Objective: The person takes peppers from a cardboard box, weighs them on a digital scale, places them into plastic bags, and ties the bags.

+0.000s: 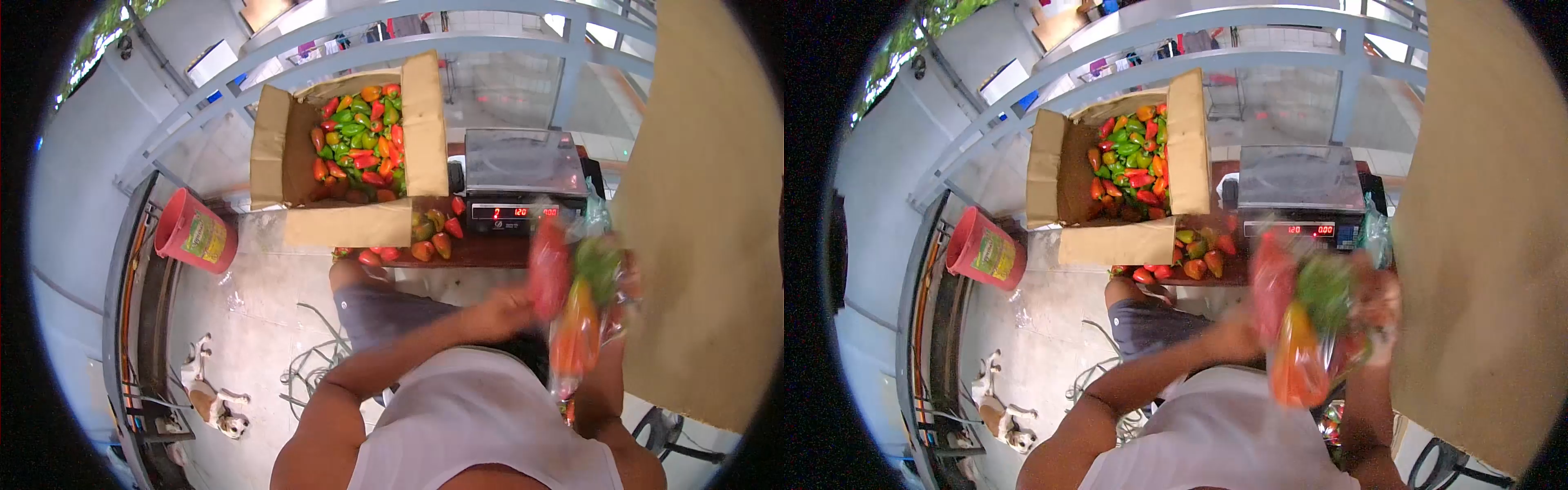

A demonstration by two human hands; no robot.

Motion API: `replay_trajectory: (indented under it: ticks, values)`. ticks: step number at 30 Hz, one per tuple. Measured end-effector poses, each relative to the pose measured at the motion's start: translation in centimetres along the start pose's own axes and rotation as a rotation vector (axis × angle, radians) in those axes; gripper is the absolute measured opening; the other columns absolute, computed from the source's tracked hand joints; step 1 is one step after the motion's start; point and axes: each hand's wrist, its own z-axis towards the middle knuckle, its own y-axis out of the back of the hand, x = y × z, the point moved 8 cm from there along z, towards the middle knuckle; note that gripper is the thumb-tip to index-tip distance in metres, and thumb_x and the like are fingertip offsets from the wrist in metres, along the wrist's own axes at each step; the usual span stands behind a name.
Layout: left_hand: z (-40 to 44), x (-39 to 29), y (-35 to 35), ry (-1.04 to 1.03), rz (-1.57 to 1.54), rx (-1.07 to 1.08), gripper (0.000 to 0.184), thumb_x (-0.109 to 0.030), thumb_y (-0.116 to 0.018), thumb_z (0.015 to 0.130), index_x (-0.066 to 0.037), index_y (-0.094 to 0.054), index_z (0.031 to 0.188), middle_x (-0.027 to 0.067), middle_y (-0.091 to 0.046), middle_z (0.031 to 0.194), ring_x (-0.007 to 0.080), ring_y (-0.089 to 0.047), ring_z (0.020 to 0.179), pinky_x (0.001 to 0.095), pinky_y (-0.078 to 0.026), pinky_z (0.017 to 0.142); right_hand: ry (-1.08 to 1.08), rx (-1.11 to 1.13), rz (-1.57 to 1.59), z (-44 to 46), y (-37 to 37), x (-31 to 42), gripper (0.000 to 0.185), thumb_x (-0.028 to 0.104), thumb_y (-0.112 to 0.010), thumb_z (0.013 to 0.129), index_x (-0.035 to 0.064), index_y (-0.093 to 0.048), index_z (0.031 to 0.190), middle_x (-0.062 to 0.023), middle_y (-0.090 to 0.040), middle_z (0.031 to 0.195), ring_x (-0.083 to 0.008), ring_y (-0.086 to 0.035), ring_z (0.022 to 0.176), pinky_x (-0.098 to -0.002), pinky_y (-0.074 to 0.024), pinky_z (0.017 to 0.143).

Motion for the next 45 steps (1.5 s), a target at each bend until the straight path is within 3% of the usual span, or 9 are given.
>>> replay_trajectory:
  ticks: [2, 12, 16, 24, 30, 32, 36, 41, 45]
  values:
    - [1.1, 1.4, 6.4, 0.121, 0.133, 0.028, 0.015, -0.014, -0.064, 0.092, -0.004, -0.066, 0.103, 0.0093, -0.069, 0.092, 0.0219, -0.067, 0.085, 0.0331, -0.052, 0.077, 0.017, 0.629, -0.223, -0.2, -4.9, -1.5, 0.016, 0.010, -0.079, 0.079, 0.0061, -0.063, 0.078, -0.0083, -0.059, 0.091, -0.0200, -0.057, 0.085, -0.0340, -0.0489, 0.075]
    - [-5.2, 7.1, 6.5, 0.276, 0.316, -0.100, 0.017, -0.014, -0.060, 0.097, 0.000, -0.065, 0.088, 0.0061, -0.061, 0.079, 0.0160, -0.062, 0.074, 0.0309, -0.049, 0.066, -0.275, 0.426, 0.117, -0.1, -4.3, -7.3, 0.017, 0.009, -0.070, 0.086, 0.0011, -0.062, 0.074, -0.0061, -0.057, 0.092, -0.0166, -0.058, 0.089, -0.0287, -0.0466, 0.080]
    - [-1.9, 0.9, 9.7, 0.263, 0.404, -0.240, 0.013, -0.011, -0.059, 0.095, 0.000, -0.066, 0.092, 0.0059, -0.066, 0.081, 0.0150, -0.063, 0.077, 0.0300, -0.050, 0.068, 0.024, 0.379, -0.815, 0.7, -2.6, -7.6, 0.016, 0.009, -0.070, 0.086, 0.0033, -0.062, 0.074, -0.0070, -0.061, 0.095, -0.0159, -0.058, 0.093, -0.0289, -0.0454, 0.082]
    - [-5.7, 9.5, 4.9, 0.495, -0.001, -0.018, 0.020, -0.012, -0.060, 0.096, -0.001, -0.068, 0.111, 0.0105, -0.070, 0.089, 0.0179, -0.067, 0.079, 0.0316, -0.053, 0.073, -0.094, 0.406, -0.032, 2.0, -2.5, -8.5, 0.012, 0.014, -0.073, 0.084, 0.0047, -0.065, 0.088, -0.0044, -0.052, 0.131, -0.0212, -0.056, 0.115, -0.0382, -0.0431, 0.101]
    - [-0.9, 1.2, 5.4, -0.250, 0.487, -0.175, 0.017, -0.012, -0.065, 0.092, -0.002, -0.069, 0.105, 0.0127, -0.065, 0.087, 0.0275, -0.063, 0.076, 0.0336, -0.051, 0.071, -0.201, 0.393, 0.413, 1.6, -4.5, -6.2, 0.012, 0.014, -0.071, 0.085, 0.0041, -0.065, 0.082, -0.0138, -0.059, 0.120, -0.0274, -0.058, 0.116, -0.0417, -0.0465, 0.097]
    - [0.1, 1.7, 8.0, -0.151, 0.428, -0.190, 0.018, -0.013, -0.067, 0.091, -0.003, -0.069, 0.104, 0.0124, -0.065, 0.087, 0.0297, -0.063, 0.075, 0.0354, -0.051, 0.070, -0.072, 0.839, 0.081, 1.2, -8.8, -4.0, 0.012, 0.013, -0.072, 0.085, 0.0035, -0.065, 0.082, -0.0143, -0.060, 0.116, -0.0263, -0.060, 0.113, -0.0409, -0.0472, 0.096]
    - [1.2, -2.7, 9.2, -0.124, 0.807, -0.147, 0.018, -0.011, -0.065, 0.091, -0.001, -0.068, 0.106, 0.0104, -0.066, 0.087, 0.0219, -0.064, 0.079, 0.0361, -0.052, 0.068, 0.107, 0.250, -0.708, 3.3, -3.8, -5.6, 0.010, 0.004, -0.071, 0.084, 0.0026, -0.062, 0.081, -0.0085, -0.059, 0.106, -0.0179, -0.061, 0.098, -0.0357, -0.0476, 0.092]
    - [-2.8, 2.6, 4.9, 0.055, 0.248, -0.275, 0.017, -0.011, -0.066, 0.091, -0.003, -0.068, 0.106, 0.0065, -0.068, 0.089, 0.0157, -0.065, 0.083, 0.0319, -0.053, 0.071, -0.151, 0.270, 0.243, 2.5, -4.4, -8.4, 0.012, 0.005, -0.071, 0.087, 0.0027, -0.061, 0.081, -0.0053, -0.061, 0.100, -0.0125, -0.058, 0.091, -0.0238, -0.0457, 0.082]
    - [-1.4, 2.4, 11.4, 0.203, 0.350, -0.326, 0.017, -0.009, -0.067, 0.088, -0.001, -0.068, 0.103, 0.0092, -0.070, 0.088, 0.0186, -0.068, 0.081, 0.0314, -0.053, 0.074, -0.188, 0.470, -0.415, 2.0, -4.8, -9.2, 0.010, 0.000, -0.072, 0.084, 0.0025, -0.063, 0.084, -0.0061, -0.058, 0.103, -0.0114, -0.058, 0.090, -0.0247, -0.0459, 0.082]
